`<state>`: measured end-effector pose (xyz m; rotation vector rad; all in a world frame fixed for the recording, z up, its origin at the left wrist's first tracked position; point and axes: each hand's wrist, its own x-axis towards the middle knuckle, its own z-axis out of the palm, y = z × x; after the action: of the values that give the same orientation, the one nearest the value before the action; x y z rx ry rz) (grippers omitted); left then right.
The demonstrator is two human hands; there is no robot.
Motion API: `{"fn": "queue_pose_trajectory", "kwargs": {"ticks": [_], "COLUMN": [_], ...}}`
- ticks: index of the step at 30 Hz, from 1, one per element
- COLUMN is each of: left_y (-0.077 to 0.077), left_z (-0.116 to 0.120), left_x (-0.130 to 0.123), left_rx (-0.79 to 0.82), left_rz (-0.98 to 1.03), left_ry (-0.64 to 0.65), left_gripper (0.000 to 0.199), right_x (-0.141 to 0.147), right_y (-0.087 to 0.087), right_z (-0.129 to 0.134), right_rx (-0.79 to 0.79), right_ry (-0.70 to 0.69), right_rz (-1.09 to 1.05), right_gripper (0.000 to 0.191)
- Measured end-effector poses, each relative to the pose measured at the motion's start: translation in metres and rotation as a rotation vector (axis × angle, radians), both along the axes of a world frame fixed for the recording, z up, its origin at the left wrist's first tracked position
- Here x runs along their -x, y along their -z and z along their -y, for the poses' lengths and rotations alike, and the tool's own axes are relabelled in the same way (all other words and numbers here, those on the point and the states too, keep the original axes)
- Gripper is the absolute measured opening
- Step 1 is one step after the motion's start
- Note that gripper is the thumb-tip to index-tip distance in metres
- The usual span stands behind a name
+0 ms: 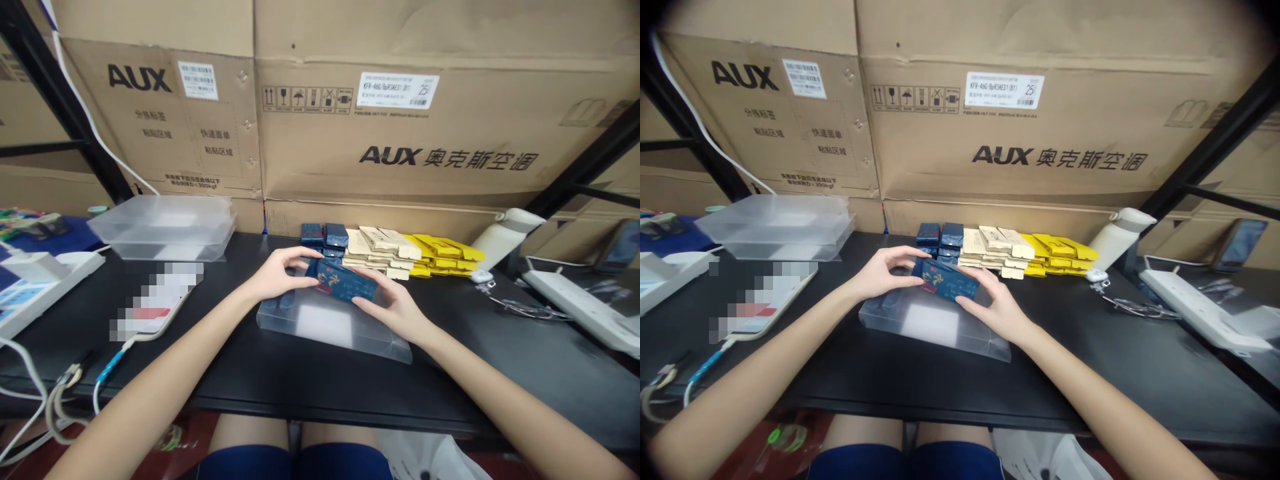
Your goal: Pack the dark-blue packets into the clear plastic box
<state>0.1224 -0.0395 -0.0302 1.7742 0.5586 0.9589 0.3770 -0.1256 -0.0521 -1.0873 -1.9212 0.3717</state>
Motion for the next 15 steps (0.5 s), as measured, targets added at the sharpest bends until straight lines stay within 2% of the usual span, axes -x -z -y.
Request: {"fn": "queue_pose_trajectory", "kwargs": {"ticks": [6, 11, 15], "left_y": [0.0014, 0.0036, 0.0058], "left_z": [0.0034, 0.0045, 0.0004], "left_x": [-0.0020, -0.0041, -0.0017], "left_rx": [-0.002, -0.003, -0.114], "left_rz": [-0.026, -0.028, -0.092], "left_ry": [0.014, 0.008, -0.057], "left_gripper": [0.054, 0.074, 0.059], "right_x": [-0.0010, -0.0015, -0.0016], "right_y": [-0.0035, 0.0006, 0.0021], "right_z": [0.0042, 0.0041, 0.0033], "right_rx": [0.012, -0.010, -0.019], "right_ry": [-0.043, -0.021, -0.018], "right_rz": [0.080, 0.012, -0.057], "right_gripper": [0.055, 0.049, 0.043]}}
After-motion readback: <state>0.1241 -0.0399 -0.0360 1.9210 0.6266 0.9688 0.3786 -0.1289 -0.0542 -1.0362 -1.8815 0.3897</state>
